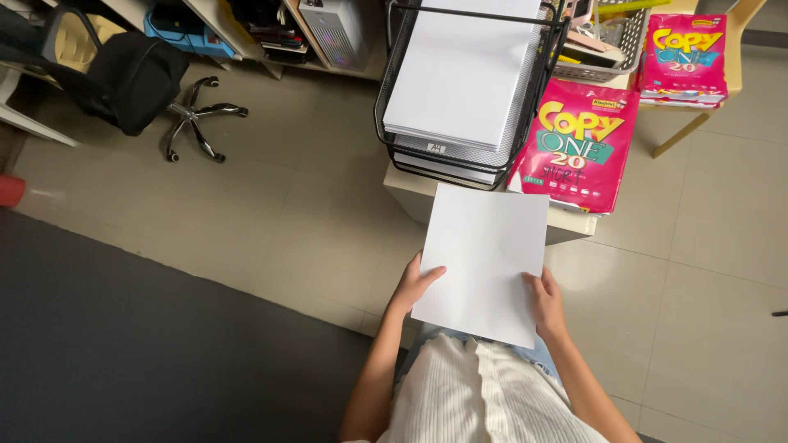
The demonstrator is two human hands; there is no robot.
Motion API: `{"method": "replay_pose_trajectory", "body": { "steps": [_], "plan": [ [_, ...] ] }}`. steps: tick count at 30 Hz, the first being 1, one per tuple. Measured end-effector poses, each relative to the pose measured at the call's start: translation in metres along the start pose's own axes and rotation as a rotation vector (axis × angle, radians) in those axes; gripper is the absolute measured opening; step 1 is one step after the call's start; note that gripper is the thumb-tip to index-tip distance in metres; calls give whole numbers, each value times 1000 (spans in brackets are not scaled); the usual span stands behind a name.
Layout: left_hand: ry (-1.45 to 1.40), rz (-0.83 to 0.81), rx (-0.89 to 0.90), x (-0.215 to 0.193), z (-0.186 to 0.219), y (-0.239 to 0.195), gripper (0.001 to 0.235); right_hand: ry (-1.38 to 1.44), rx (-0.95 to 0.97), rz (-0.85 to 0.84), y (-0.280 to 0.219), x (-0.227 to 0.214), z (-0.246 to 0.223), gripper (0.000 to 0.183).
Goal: The person takes sheets of paper from a pink package labeled 'Copy One 20' and places them into a black wire mesh document tray. They repeat this process several times, stacking the papers neatly. Finally, they lift the tray and place it onto a black office chair.
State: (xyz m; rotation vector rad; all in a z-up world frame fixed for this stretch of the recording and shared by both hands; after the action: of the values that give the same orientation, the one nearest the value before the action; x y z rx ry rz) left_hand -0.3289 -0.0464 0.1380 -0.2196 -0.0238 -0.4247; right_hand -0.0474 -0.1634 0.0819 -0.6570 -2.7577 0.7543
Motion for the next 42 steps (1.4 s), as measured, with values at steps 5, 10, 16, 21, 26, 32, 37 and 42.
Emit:
{"method": "replay_pose_trajectory", "body": {
  "steps": [5,10,16,21,26,32,37,42],
  "plan": [
    [-37,-13,-23,5,32,-3,62,57,42,36,-28,2,-46,39],
    [-71,-34,35,11,60,0,63,125,90,54,-53,13,-101,41],
    [-96,23,48,-10,56,15,59,109,2,-21,-8,23,-83,37],
    [-88,87,72,-39,52,25,59,97,-83,-175,5,62,-95,40],
    [-45,107,102,-70,31,50,64,35,-129,-266,35,88,-95,43],
    [-4,82,129,-91,34,88,68,31,-89,-288,54,109,-107,43],
    [41,65,208,-99,41,125,66,68,-142,-387,47,108,-110,43],
    [-69,85,164,-98,40,169,63,97,59,-445,26,117,-128,42]
  ]
}}
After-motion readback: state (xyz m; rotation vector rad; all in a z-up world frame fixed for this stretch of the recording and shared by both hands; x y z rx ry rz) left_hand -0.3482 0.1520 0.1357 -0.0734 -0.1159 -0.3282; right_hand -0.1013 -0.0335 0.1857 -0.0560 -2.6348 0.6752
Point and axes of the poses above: each hand's wrist, its own y-axis towards the middle knuckle, its own x-axis out of the palm, z = x × y, the point moved 5 cm from there along y, towards the middle knuckle, and after that the axes turned 6 degrees about x, right-handed, at the moved point
